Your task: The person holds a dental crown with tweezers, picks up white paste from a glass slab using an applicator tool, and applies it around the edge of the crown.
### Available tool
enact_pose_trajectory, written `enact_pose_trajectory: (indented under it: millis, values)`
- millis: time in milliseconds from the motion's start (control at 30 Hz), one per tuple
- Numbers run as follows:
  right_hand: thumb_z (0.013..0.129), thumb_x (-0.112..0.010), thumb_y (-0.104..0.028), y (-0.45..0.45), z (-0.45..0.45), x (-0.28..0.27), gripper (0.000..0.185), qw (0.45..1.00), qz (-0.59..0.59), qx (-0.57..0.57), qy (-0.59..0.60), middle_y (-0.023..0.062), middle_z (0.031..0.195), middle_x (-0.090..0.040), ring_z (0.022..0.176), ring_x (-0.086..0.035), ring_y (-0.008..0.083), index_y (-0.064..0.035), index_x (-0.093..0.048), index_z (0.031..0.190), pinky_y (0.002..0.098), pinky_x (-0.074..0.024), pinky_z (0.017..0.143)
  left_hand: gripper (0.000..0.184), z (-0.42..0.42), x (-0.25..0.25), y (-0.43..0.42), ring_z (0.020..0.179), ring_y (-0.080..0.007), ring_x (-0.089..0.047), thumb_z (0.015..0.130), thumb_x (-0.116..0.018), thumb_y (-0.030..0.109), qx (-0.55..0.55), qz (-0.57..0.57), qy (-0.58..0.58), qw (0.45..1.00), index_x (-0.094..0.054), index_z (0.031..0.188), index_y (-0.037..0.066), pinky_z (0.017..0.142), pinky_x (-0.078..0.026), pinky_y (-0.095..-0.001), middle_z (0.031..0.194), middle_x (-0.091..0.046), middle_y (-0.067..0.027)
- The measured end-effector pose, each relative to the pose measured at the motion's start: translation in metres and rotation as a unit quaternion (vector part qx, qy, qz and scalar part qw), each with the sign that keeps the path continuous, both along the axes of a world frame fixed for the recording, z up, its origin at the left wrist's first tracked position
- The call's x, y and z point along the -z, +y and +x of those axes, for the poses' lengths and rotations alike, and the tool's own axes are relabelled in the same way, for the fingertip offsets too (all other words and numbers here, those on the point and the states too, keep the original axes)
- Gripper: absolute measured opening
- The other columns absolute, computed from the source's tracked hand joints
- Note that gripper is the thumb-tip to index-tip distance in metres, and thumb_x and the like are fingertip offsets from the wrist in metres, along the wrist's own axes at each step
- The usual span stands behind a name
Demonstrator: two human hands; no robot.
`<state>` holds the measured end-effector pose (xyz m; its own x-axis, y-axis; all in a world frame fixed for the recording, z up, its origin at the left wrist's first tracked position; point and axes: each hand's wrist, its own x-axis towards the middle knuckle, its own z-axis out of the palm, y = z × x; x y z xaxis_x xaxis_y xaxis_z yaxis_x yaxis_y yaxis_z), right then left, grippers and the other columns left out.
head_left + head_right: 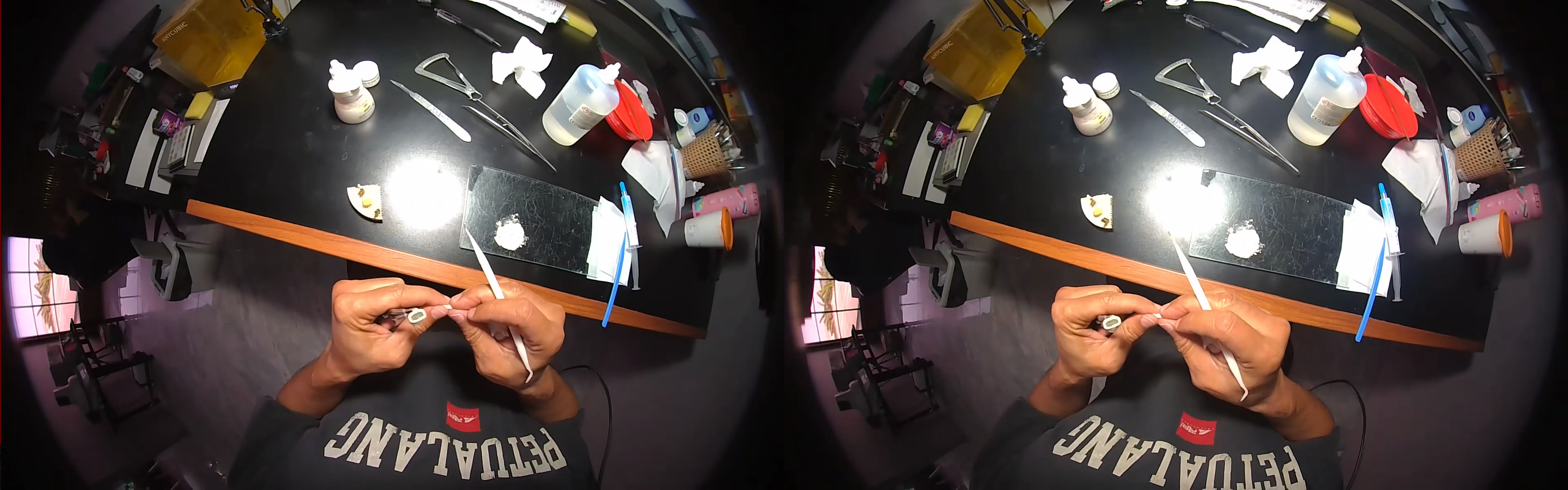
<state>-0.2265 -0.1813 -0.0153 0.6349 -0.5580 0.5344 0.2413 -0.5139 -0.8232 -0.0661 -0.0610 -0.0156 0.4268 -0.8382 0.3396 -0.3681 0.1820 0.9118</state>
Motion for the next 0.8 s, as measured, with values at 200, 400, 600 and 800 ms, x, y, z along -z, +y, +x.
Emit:
enact_pose_trajectory:
  millis: [200, 400, 600, 800]
  values:
    - [0.082, -0.086, 0.008, -0.006, 0.004, -0.002, 0.024, 0.998, -0.049, 0.025, -0.022, 0.0167, 0.088, -0.077, 0.076, -0.077, 0.021, -0.0015, -0.067, 0.094, 0.0265, -0.0568, 0.061, 0.011, -0.024, -0.001, 0.0, 0.057, -0.0009, -0.048, 0.096, -0.076, 0.003, -0.02, 0.025, 0.222, 0.975, -0.078, 0.095, -0.007, 0.051, -0.032, -0.0217, 0.066, -0.065, 0.0008]
    - [0.08, -0.085, 0.007, -0.004, -0.003, -0.003, 0.025, 0.999, -0.001, 0.042, -0.022, 0.016, 0.09, -0.079, 0.077, -0.079, 0.0221, -0.0022, -0.067, 0.093, 0.0278, -0.0612, 0.062, 0.011, -0.011, 0.01, -0.002, 0.054, 0.0024, -0.037, 0.093, -0.078, -0.003, 0.063, -0.036, 0.225, 0.972, -0.083, 0.102, -0.001, 0.05, -0.025, -0.0206, 0.062, -0.058, 0.0058]
    - [0.078, -0.086, 0.009, -0.009, -0.002, -0.007, 0.027, 0.997, -0.067, 0.017, -0.037, 0.0158, 0.088, -0.078, 0.077, -0.079, 0.0254, -0.0031, -0.066, 0.092, 0.0317, -0.0626, 0.066, 0.018, -0.006, 0.005, -0.001, 0.054, 0.0026, -0.037, 0.088, -0.082, -0.005, 0.061, -0.004, 0.232, 0.971, -0.082, 0.106, -0.002, 0.051, -0.026, -0.0202, 0.061, -0.055, 0.0078]
    - [0.077, -0.086, 0.012, -0.01, -0.003, -0.011, 0.029, 0.994, -0.098, 0.016, -0.041, 0.0168, 0.085, -0.077, 0.076, -0.079, 0.0237, -0.0037, -0.065, 0.092, 0.0288, -0.0601, 0.063, 0.023, -0.007, 0.004, -0.003, 0.055, 0.0015, -0.04, 0.088, -0.085, -0.001, 0.063, -0.002, 0.19, 0.98, -0.083, 0.112, 0.001, 0.052, -0.028, -0.0198, 0.062, -0.059, 0.0055]
